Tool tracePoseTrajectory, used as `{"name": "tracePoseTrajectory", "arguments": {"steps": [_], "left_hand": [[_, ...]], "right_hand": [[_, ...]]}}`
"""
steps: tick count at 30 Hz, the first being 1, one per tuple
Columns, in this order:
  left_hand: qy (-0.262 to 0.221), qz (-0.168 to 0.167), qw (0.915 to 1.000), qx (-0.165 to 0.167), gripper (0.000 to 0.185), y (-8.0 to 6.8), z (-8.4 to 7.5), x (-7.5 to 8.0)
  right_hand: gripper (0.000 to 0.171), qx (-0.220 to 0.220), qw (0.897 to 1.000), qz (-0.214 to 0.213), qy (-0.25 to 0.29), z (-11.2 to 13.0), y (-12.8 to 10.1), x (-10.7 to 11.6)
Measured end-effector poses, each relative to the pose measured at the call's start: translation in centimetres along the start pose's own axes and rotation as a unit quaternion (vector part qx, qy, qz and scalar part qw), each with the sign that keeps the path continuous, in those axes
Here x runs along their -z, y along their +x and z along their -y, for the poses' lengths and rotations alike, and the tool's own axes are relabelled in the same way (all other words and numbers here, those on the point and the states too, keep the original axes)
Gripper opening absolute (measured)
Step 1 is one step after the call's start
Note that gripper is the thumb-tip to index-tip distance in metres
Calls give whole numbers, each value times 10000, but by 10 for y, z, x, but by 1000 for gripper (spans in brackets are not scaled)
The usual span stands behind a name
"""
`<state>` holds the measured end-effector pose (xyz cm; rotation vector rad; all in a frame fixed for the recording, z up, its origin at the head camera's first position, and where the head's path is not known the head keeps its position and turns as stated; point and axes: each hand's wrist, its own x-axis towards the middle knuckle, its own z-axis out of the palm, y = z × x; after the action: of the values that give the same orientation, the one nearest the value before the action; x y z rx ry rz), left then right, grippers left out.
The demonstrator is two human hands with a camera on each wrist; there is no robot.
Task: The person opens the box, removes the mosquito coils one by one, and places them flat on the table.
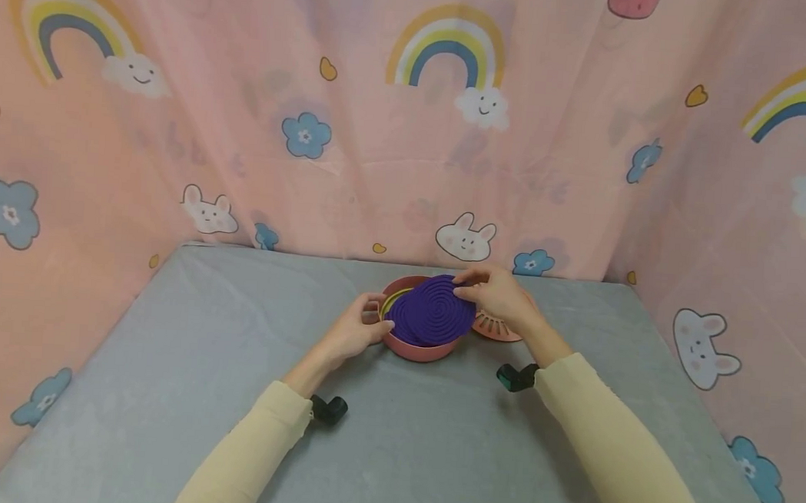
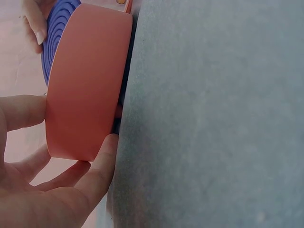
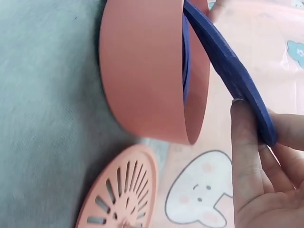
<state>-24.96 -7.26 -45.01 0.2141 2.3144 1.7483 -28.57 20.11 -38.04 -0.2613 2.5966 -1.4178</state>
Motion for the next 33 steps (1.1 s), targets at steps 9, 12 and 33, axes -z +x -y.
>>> {"name": "tracePoseTrajectory", "arguments": {"steps": [9, 12, 33], "left_hand": [[147, 3, 9999, 35, 56, -2, -3, 0], [97, 26, 9999, 15, 56, -1, -3, -1], [-88, 78, 9998, 143, 55, -1, -4, 1]], "right_hand": [[26, 165, 9985, -504, -149, -8, -18, 23], [27, 221, 9974, -637, -235, -12, -25, 32], [44, 8, 9817, -1833, 511, -72, -65, 101]]}}
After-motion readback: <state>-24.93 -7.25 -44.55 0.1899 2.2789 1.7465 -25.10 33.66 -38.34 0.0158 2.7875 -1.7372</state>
